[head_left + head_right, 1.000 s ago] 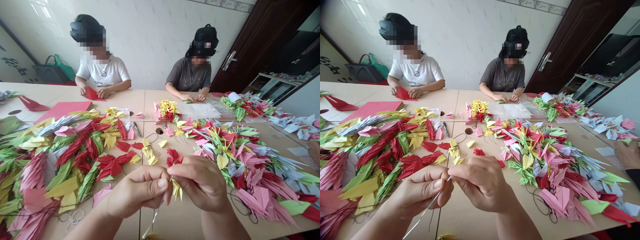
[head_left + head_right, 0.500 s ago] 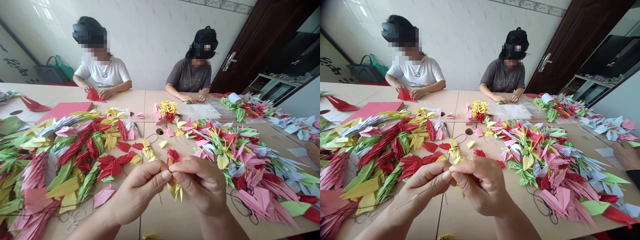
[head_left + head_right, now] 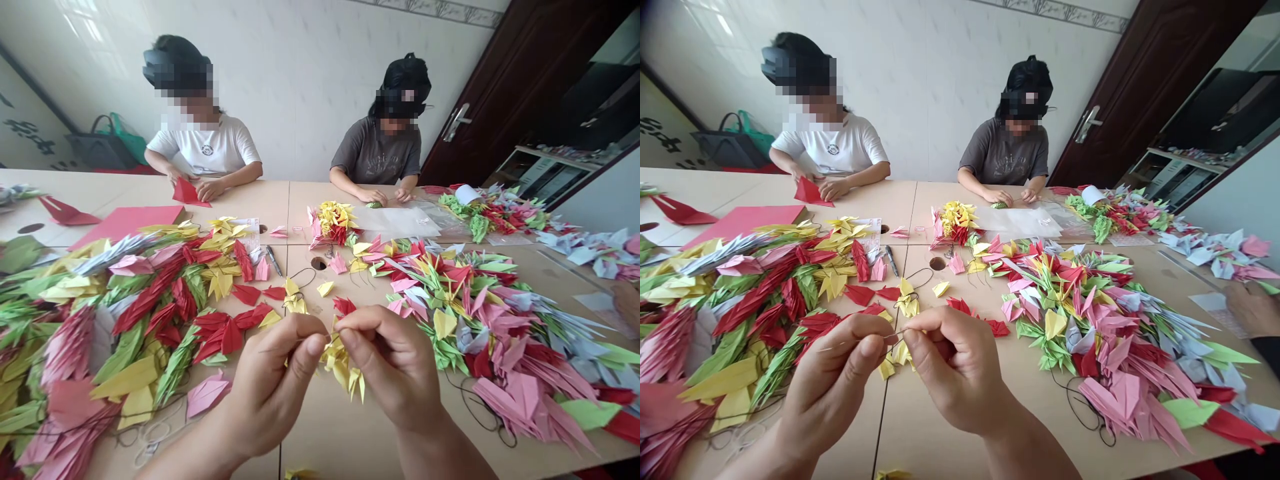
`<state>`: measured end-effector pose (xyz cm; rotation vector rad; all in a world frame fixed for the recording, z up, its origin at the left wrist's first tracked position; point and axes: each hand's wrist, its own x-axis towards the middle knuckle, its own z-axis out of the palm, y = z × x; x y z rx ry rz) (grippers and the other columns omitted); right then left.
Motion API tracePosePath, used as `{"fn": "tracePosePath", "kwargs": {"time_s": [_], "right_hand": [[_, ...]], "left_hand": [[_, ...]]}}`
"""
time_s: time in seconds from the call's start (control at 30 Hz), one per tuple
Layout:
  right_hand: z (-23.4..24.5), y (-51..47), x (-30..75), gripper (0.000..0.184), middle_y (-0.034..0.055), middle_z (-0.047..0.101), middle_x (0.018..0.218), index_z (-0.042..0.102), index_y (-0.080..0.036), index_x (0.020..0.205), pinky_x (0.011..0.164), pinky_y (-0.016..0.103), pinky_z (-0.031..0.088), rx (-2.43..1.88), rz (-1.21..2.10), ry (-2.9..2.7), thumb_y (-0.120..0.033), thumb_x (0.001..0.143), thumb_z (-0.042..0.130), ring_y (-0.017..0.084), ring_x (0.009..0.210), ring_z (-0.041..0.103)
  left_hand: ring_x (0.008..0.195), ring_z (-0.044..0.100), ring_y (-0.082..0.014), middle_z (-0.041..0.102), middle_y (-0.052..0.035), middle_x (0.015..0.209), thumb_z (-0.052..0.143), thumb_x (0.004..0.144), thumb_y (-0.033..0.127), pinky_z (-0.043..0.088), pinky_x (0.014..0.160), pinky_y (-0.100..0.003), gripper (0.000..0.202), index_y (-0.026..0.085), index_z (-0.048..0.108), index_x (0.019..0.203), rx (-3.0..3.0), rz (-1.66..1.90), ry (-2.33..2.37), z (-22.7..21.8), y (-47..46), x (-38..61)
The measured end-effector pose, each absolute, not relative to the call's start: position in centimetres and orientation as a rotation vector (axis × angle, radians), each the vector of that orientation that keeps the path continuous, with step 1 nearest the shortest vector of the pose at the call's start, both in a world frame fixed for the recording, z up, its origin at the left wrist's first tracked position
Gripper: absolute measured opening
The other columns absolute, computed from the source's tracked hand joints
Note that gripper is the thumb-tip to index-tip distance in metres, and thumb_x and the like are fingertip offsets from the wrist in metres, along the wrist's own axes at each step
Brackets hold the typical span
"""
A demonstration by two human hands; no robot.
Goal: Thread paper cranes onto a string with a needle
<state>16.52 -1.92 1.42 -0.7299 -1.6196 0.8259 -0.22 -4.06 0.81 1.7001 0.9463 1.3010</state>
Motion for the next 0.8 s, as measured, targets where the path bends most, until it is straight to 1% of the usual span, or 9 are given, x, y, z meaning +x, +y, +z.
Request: {"fn": "tracePosePath", "kwargs": {"time_s": [0.17, 0.23, 0.3, 0.4, 0.47, 0.53, 0.63, 0.7, 0.8], "right_hand": [[1.4, -1.9, 16.4, 0.007, -0.0065, 0.048, 0.057, 0.066, -0.022, 0.088, 0.040, 0.018, 0.032, -0.767, 0.844, -1.663, -0.019, 0.092, 0.061, 0.007, 0.045, 0.039], [1.5, -1.9, 16.4, 0.006, -0.0067, 0.048, 0.056, 0.066, -0.021, 0.090, 0.040, 0.018, 0.032, -0.785, 0.857, -1.695, -0.020, 0.093, 0.061, 0.007, 0.045, 0.039], [1.8, -1.9, 16.5, 0.006, -0.0069, 0.048, 0.056, 0.066, -0.021, 0.089, 0.042, 0.018, 0.032, -0.802, 0.874, -1.731, -0.022, 0.093, 0.062, 0.007, 0.045, 0.039], [2.1, -1.8, 16.7, 0.008, -0.0062, 0.050, 0.058, 0.066, -0.020, 0.085, 0.045, 0.018, 0.035, -0.810, 0.914, -1.788, -0.023, 0.092, 0.063, 0.007, 0.048, 0.041], [2.2, -1.6, 16.9, 0.010, -0.0055, 0.051, 0.058, 0.066, -0.020, 0.084, 0.046, 0.019, 0.036, -0.805, 0.961, -1.797, -0.024, 0.092, 0.063, 0.008, 0.050, 0.042], [2.2, -1.3, 17.2, 0.011, -0.0050, 0.052, 0.059, 0.067, -0.020, 0.083, 0.046, 0.020, 0.035, -0.797, 1.033, -1.786, -0.027, 0.092, 0.064, 0.009, 0.050, 0.042], [2.2, -0.9, 17.5, 0.015, -0.0042, 0.053, 0.060, 0.066, -0.020, 0.080, 0.046, 0.021, 0.035, -0.792, 1.136, -1.761, -0.030, 0.091, 0.066, 0.009, 0.052, 0.043], [2.3, -0.6, 17.6, 0.017, -0.0032, 0.054, 0.062, 0.064, -0.019, 0.078, 0.048, 0.021, 0.036, -0.811, 1.172, -1.756, -0.030, 0.091, 0.065, 0.010, 0.055, 0.045], [2.5, -0.6, 17.8, 0.020, -0.0034, 0.051, 0.063, 0.060, -0.019, 0.075, 0.048, 0.021, 0.036, -0.855, 1.191, -1.776, -0.029, 0.092, 0.062, 0.010, 0.056, 0.045]], "left_hand": [[0.066, 0.042, -0.0115, 0.050, 0.0017, 0.073, 0.049, 0.102, 0.034, 0.037, 0.059, -0.022, 0.024, 0.021, 0.058, 0.084, 1.468, 1.347, 0.917, 0.7, -3.7, -0.1], [0.064, 0.040, -0.0113, 0.049, 0.0018, 0.072, 0.054, 0.100, 0.037, 0.036, 0.057, -0.022, 0.026, 0.020, 0.059, 0.080, 1.323, 1.367, 0.879, 1.0, -3.6, 0.0], [0.058, 0.034, -0.0100, 0.044, 0.0034, 0.067, 0.059, 0.097, 0.040, 0.031, 0.052, -0.022, 0.028, 0.019, 0.059, 0.078, 1.152, 1.354, 0.840, 1.3, -3.4, 0.1], [0.050, 0.022, -0.0073, 0.031, 0.0077, 0.058, 0.062, 0.095, 0.040, 0.022, 0.048, -0.021, 0.028, 0.018, 0.059, 0.077, 0.938, 1.284, 0.713, 1.5, -3.0, -0.1], [0.048, 0.018, -0.0068, 0.026, 0.0092, 0.054, 0.061, 0.096, 0.038, 0.019, 0.047, -0.021, 0.027, 0.018, 0.060, 0.078, 0.897, 1.234, 0.598, 1.4, -2.7, -0.3], [0.047, 0.017, -0.0068, 0.024, 0.0093, 0.054, 0.059, 0.096, 0.039, 0.017, 0.046, -0.021, 0.027, 0.018, 0.060, 0.079, 0.908, 1.174, 0.514, 1.2, -2.6, -0.6], [0.049, 0.020, -0.0071, 0.030, 0.0077, 0.058, 0.060, 0.095, 0.043, 0.019, 0.046, -0.020, 0.029, 0.019, 0.059, 0.078, 1.020, 1.083, 0.550, 1.3, -2.7, -1.0], [0.053, 0.029, -0.0085, 0.039, 0.0051, 0.063, 0.060, 0.095, 0.043, 0.027, 0.048, -0.020, 0.031, 0.019, 0.058, 0.076, 1.240, 1.041, 0.685, 1.6, -3.0, -1.1], [0.060, 0.041, -0.0112, 0.049, 0.0022, 0.067, 0.052, 0.100, 0.036, 0.036, 0.056, -0.021, 0.028, 0.019, 0.061, 0.080, 1.651, 0.955, 0.883, 2.0, -3.1, -1.1]]}}
